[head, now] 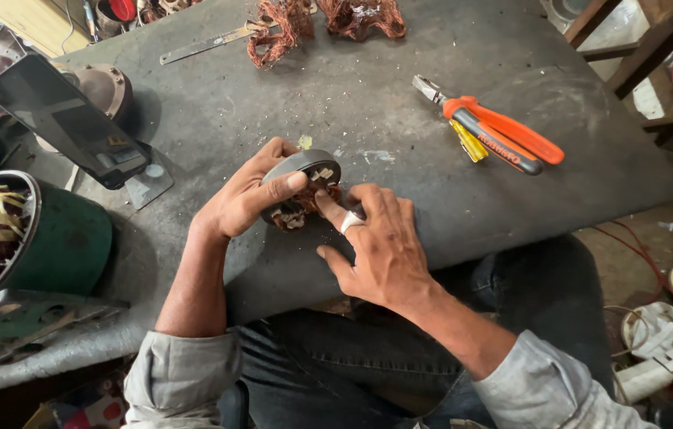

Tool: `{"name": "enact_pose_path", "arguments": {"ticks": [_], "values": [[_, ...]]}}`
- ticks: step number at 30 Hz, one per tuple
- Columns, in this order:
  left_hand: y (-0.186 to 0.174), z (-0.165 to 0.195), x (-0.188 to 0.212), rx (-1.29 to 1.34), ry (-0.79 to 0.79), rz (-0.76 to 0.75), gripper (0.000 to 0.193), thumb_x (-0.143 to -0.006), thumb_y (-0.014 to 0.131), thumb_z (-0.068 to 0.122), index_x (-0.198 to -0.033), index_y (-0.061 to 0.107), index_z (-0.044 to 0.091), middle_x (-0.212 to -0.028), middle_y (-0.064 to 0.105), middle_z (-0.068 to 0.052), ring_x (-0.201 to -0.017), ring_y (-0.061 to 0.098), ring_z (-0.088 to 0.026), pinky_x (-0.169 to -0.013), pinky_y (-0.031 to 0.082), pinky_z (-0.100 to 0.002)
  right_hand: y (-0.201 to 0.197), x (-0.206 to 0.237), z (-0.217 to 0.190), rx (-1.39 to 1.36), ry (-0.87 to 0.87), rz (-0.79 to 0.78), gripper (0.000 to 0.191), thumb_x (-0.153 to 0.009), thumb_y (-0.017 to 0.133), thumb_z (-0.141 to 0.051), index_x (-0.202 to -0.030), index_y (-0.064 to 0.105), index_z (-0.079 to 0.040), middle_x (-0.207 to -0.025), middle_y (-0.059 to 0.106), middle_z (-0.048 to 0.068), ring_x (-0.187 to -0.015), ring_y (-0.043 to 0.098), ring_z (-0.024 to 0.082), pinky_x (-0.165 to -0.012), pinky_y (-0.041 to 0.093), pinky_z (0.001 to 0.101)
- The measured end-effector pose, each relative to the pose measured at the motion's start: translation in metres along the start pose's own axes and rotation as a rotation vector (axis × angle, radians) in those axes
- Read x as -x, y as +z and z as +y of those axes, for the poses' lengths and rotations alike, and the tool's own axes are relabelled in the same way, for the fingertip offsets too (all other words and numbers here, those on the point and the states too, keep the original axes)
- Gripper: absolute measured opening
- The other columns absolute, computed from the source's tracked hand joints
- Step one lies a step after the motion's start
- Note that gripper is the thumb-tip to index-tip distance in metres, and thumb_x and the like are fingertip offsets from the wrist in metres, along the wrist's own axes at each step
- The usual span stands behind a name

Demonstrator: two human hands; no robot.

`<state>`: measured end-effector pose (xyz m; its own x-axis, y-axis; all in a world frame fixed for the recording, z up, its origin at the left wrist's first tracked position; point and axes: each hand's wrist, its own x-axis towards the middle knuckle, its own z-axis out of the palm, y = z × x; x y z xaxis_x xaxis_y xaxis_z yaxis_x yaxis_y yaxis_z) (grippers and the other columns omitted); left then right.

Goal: The person removes copper windings from a motor stator using pliers and a screwdriver. They repeatedly pry and pull the copper coils out of the stator slots, placing the removed copper on the workbench.

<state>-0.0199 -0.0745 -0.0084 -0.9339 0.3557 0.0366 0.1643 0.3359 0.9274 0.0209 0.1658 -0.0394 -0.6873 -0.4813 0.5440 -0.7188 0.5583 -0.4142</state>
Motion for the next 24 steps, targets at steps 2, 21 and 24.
{"name": "enact_pose_path", "arguments": {"ticks": [2,21,24], "values": [[0.002,-0.007,-0.004,-0.069,0.029,0.035,0.060,-0.095,0.060,0.053,-0.120,0.071,-0.001,-0.126,0.057,-0.009,-0.119,0.057,-0.022,-0.103,0.044,-0.035,0.000,-0.001,0.002,0.011,-0.020,-0.035,0.067,-0.079,0.083,-0.032,-0.140,0.062,-0.013,-0.119,0.051,0.013,-0.112,0.049,0.030,-0.093,0.038,0.0499],[-0.001,0.032,-0.050,-0.390,-0.113,-0.109,0.069,-0.087,0.057,0.072,-0.090,0.090,0.012,-0.125,0.068,-0.014,-0.113,0.063,-0.031,-0.101,0.043,-0.042,-0.036,0.048,0.060,-1.583,0.048,0.265,0.044,-0.105,0.052,-0.036,-0.075,0.063,-0.006,-0.063,0.050,0.004,-0.059,0.043,0.016,-0.092,0.047,0.0465],[-0.002,0.025,-0.039,-0.490,0.065,-0.065,0.068,-0.092,0.057,0.068,-0.092,0.094,0.011,-0.123,0.063,-0.021,-0.123,0.052,-0.039,-0.098,0.041,-0.048,-0.056,0.052,0.060,-1.749,0.120,0.253,0.057,-0.112,0.046,-0.040,-0.071,0.061,-0.004,-0.066,0.053,0.003,-0.059,0.043,0.017,-0.101,0.044,0.0463]]}}
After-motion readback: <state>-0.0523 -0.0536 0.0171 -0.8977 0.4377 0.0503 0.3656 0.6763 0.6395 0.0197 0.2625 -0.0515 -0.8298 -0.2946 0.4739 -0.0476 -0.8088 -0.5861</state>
